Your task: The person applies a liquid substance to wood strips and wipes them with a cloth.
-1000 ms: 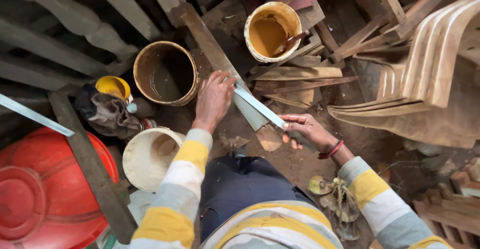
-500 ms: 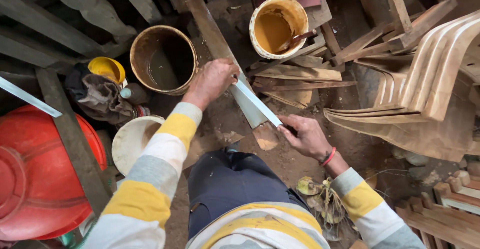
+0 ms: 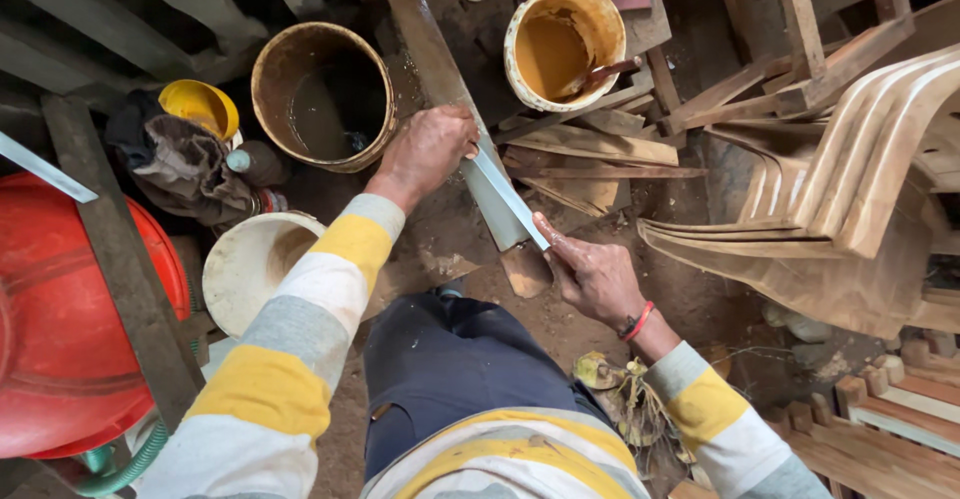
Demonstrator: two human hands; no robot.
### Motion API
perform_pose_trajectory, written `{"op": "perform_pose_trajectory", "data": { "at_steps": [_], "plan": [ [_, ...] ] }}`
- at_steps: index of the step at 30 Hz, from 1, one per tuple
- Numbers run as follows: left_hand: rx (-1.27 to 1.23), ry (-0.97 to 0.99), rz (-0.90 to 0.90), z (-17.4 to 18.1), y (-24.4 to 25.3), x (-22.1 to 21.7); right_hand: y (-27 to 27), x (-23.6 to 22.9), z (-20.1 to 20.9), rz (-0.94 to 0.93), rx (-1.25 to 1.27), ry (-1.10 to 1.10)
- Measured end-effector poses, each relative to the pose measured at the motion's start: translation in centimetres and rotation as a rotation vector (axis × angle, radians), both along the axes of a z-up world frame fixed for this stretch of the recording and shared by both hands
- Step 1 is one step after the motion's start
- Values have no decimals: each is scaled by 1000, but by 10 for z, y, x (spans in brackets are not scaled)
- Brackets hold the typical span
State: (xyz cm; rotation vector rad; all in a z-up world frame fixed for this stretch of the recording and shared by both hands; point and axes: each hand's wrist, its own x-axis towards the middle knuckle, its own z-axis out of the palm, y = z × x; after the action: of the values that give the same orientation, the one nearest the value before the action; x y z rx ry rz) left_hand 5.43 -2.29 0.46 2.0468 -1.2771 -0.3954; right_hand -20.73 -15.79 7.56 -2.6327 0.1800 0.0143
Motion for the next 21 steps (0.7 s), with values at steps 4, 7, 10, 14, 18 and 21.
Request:
{"op": "perform_pose_trajectory", "data": {
  "at_steps": [4, 7, 10, 14, 18, 21],
  "plan": [
    [-22, -2, 34, -2, -1, -4, 2, -1, -5, -10, 12, 2],
    [-26, 33, 66, -1, -1, -5, 2, -2, -6, -13, 34, -13],
    [-26, 5, 63, -1, -1, -6, 3, -3, -9, -6, 61, -53],
    [-93, 47, 29, -3, 5, -17, -1, -29, -11, -30, 130, 107],
    [-130, -38, -10, 9, 15, -109, 14, -98, 16, -115, 266, 261],
    [-53, -48, 42, -1, 17, -106, 13, -84, 12, -44, 203, 27]
  ]
}}
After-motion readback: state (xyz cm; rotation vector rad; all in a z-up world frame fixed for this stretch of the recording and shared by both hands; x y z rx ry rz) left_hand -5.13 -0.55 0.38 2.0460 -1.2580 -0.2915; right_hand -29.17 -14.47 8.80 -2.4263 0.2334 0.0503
